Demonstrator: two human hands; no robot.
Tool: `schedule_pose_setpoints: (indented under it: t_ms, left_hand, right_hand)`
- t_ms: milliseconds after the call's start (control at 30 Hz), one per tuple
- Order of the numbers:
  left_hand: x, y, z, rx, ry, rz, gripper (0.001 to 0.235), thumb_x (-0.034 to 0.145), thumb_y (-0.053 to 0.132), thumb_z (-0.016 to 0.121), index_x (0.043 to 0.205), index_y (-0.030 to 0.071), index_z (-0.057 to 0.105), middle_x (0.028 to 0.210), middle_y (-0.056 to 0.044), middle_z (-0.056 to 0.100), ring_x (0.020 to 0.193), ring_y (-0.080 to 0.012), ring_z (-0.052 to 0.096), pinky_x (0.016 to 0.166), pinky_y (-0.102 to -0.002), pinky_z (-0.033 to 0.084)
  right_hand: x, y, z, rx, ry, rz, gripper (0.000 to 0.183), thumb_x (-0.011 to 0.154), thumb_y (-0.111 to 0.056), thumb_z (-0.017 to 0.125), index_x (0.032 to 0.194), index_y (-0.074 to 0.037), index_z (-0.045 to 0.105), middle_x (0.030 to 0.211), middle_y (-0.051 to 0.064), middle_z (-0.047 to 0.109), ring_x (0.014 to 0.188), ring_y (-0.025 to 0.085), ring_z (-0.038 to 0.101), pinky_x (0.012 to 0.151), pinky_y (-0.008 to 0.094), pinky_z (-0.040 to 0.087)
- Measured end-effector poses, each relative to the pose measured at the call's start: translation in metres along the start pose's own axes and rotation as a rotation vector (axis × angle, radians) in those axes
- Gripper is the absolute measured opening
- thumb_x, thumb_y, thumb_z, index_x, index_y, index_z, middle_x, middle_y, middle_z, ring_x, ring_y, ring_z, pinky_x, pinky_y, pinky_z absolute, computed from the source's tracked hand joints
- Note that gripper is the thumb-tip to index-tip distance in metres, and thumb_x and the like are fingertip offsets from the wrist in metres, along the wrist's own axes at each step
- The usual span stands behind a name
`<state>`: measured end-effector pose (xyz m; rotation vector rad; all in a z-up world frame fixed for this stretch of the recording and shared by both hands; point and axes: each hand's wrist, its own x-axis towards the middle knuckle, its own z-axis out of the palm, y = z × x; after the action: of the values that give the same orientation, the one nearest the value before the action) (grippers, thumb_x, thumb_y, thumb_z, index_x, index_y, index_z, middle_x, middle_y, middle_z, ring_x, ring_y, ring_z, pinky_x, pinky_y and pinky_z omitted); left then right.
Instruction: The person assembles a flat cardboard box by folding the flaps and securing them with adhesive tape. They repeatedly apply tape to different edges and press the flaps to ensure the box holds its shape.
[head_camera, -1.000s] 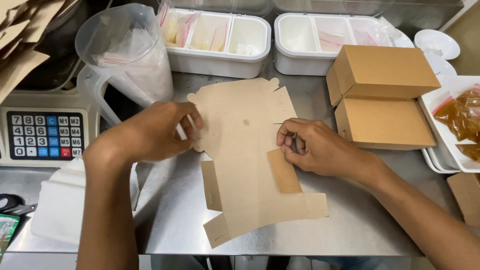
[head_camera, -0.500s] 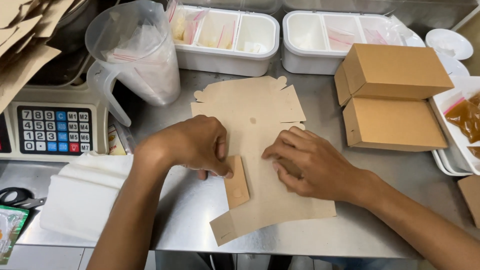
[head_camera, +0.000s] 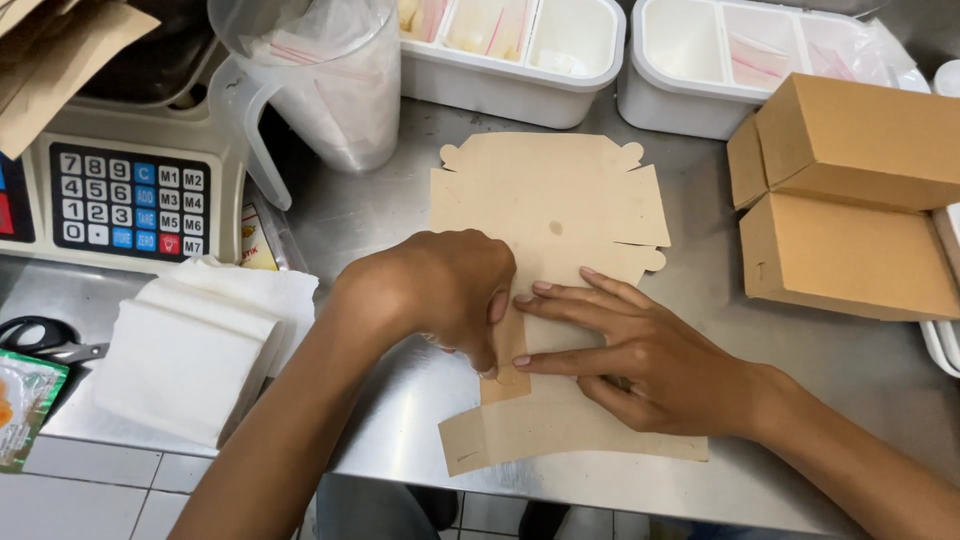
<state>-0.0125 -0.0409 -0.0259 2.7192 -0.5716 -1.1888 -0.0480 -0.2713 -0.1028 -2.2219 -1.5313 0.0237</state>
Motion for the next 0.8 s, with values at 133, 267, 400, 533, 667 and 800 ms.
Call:
schedule_pose_setpoints:
  t_ms: [133,267,400,533,667,800]
  left_hand:
    - [0.003,-0.001,0.003,0.053,-0.002,-0.003,0.040,0.067,0.036,0.093,0.097,0.018,0.073,0.082,0.000,0.070,0.073,-0.0211,0.066,0.061,-0.034,0.049]
    - [0.008,-0.007,0.003,0.027,0.034,0.013,0.037,0.066,0.032,0.095,0.089,0.018,0.070,0.075,0.000,0.068,0.068,-0.0196,0.064,0.059,-0.033,0.047]
    - [0.013,-0.013,0.003,-0.006,0.094,0.003,0.042,0.064,0.030,0.096,0.093,0.019,0.068,0.079,0.000,0.068,0.067,-0.0206,0.063,0.060,-0.034,0.046]
    - [0.008,-0.014,-0.002,-0.036,0.095,-0.011,0.038,0.065,0.028,0.096,0.088,0.018,0.067,0.070,0.001,0.073,0.059,-0.0168,0.063,0.059,-0.032,0.048]
    - [0.006,-0.015,-0.006,-0.071,0.137,-0.071,0.046,0.066,0.030,0.095,0.101,0.022,0.066,0.089,0.004,0.072,0.075,-0.0177,0.065,0.067,-0.033,0.049]
    - [0.011,-0.022,-0.004,-0.090,0.181,-0.070,0.050,0.065,0.032,0.096,0.103,0.023,0.065,0.097,0.006,0.070,0.080,-0.0175,0.065,0.069,-0.034,0.049]
  right_hand:
    - [0.000,0.002,0.002,-0.011,-0.013,0.002,0.048,0.096,-0.006,0.061,0.139,-0.027,0.067,0.158,0.017,0.049,0.147,0.037,0.047,0.123,0.061,0.028]
    - [0.000,0.003,0.001,-0.020,-0.014,-0.006,0.046,0.096,-0.008,0.063,0.138,-0.026,0.068,0.157,0.016,0.050,0.147,0.036,0.047,0.123,0.060,0.029]
    - [0.001,0.003,0.000,-0.028,-0.021,-0.012,0.045,0.097,-0.009,0.062,0.139,-0.025,0.067,0.157,0.016,0.050,0.147,0.036,0.047,0.123,0.059,0.029]
    - [0.000,0.003,0.001,-0.029,-0.017,-0.010,0.045,0.097,-0.009,0.062,0.139,-0.025,0.067,0.157,0.017,0.049,0.147,0.036,0.047,0.123,0.058,0.029]
    - [0.001,0.001,0.000,-0.027,0.001,-0.010,0.045,0.097,-0.008,0.062,0.138,-0.025,0.068,0.158,0.015,0.049,0.147,0.036,0.048,0.122,0.059,0.030]
    - [0.001,0.001,0.001,-0.042,0.019,-0.009,0.044,0.098,-0.008,0.061,0.138,-0.024,0.067,0.156,0.016,0.051,0.147,0.035,0.048,0.122,0.059,0.031]
